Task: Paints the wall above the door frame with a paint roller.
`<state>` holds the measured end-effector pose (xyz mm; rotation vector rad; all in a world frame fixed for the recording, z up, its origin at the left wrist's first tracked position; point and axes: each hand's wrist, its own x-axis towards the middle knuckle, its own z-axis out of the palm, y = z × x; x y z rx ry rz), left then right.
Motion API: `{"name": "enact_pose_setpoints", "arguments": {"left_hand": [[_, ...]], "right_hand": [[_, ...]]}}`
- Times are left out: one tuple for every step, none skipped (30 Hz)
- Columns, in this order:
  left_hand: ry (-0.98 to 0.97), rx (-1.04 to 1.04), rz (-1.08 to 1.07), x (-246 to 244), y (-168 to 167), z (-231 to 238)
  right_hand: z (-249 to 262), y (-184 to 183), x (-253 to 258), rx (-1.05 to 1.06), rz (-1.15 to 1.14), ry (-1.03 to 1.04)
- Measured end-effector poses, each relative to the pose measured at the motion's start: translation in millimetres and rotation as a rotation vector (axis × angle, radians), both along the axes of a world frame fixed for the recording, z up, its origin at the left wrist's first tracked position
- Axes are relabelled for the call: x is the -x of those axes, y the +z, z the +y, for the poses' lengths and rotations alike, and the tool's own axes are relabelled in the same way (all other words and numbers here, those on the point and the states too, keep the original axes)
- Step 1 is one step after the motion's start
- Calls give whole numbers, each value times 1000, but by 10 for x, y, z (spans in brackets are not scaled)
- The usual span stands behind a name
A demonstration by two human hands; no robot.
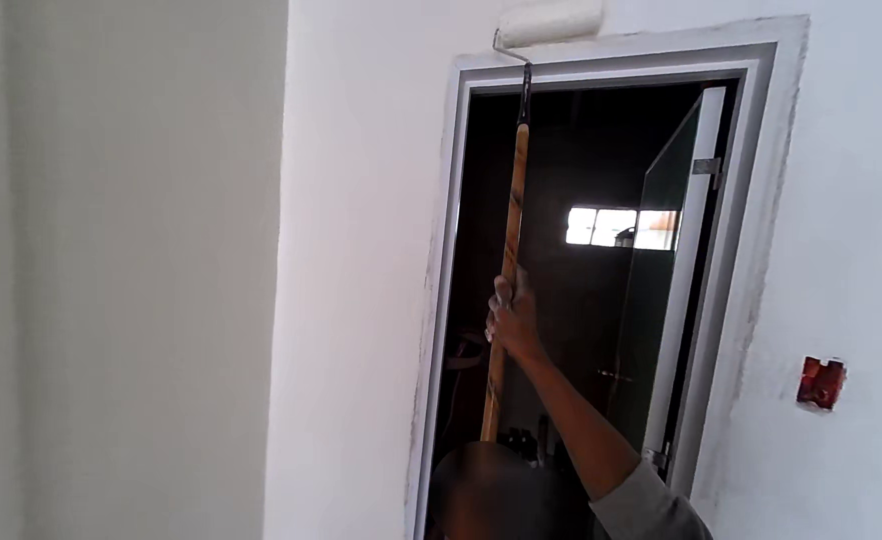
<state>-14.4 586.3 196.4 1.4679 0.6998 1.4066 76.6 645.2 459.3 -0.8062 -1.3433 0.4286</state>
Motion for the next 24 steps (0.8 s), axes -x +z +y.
{"name": "enact_pose_setpoints", "arguments": {"left_hand": [[-6, 0, 7, -7, -38, -3], [-11, -2, 10, -15, -56, -12], [-20, -2, 5, -24, -65, -20], [-27, -1, -2, -32, -68, -22], [-33, -1, -8, -38, -65, -19], [-36, -1, -14, -43, -63, -11], [-38, -1, -15, -41, -72, -11], [-39, 0, -12, -34, -92, -21], [-39, -1, -13, -25, -113, -29], [-38, -7, -10, -13, -119, -26], [-38, -8, -13, -1, -110, -13], [-36, -2, -16, 10, -73, 3], [-30, 4, -13, 26, 4, 17], [-21, 5, -5, 48, 117, 28], [-11, 2, 6, 72, 253, 31], [-2, -4, 16, 94, 384, 32], [9, -20, 21, 115, 487, 35], [18, -33, 26, 140, 543, 31], [28, -37, 32, 166, 538, 11], [38, -37, 39, 191, 477, -18], [44, -36, 48, 217, 380, -44], [46, -34, 39, 229, 261, -55], [43, -31, 28, 234, 155, -55], [43, -27, 21, 237, 88, -40]], "right_hand": [[-11, -27, 4, 7, 13, 7], [-21, -42, 2, 9, 24, 14], [-26, -55, -9, 4, 28, 17], [-27, -66, -23, 1, 24, 18], [-24, -70, -35, -4, 17, 18], [-21, -71, -38, -11, 13, 19], [-21, -77, -33, -13, 11, 18], [-30, -93, -26, -7, 8, 12], [-43, -107, -18, 3, 3, 4], [-47, -110, -12, 8, -5, 1], [-38, -95, -7, 5, -14, 0], [-19, -57, 0, 3, -25, -2], [4, 9, 13, 1, -33, -1], [30, 102, 25, 4, -46, -2], [43, 207, 37, 7, -60, -6], [52, 307, 48, 5, -65, -8], [53, 389, 62, -3, -64, -7], [53, 437, 80, -12, -59, -2], [55, 431, 96, -18, -61, -2], [64, 375, 106, -17, -68, -3], [75, 284, 117, -18, -75, -8], [83, 178, 132, -21, -78, -19], [86, 84, 149, -19, -77, -29], [87, 34, 170, -11, -74, -35]]}}
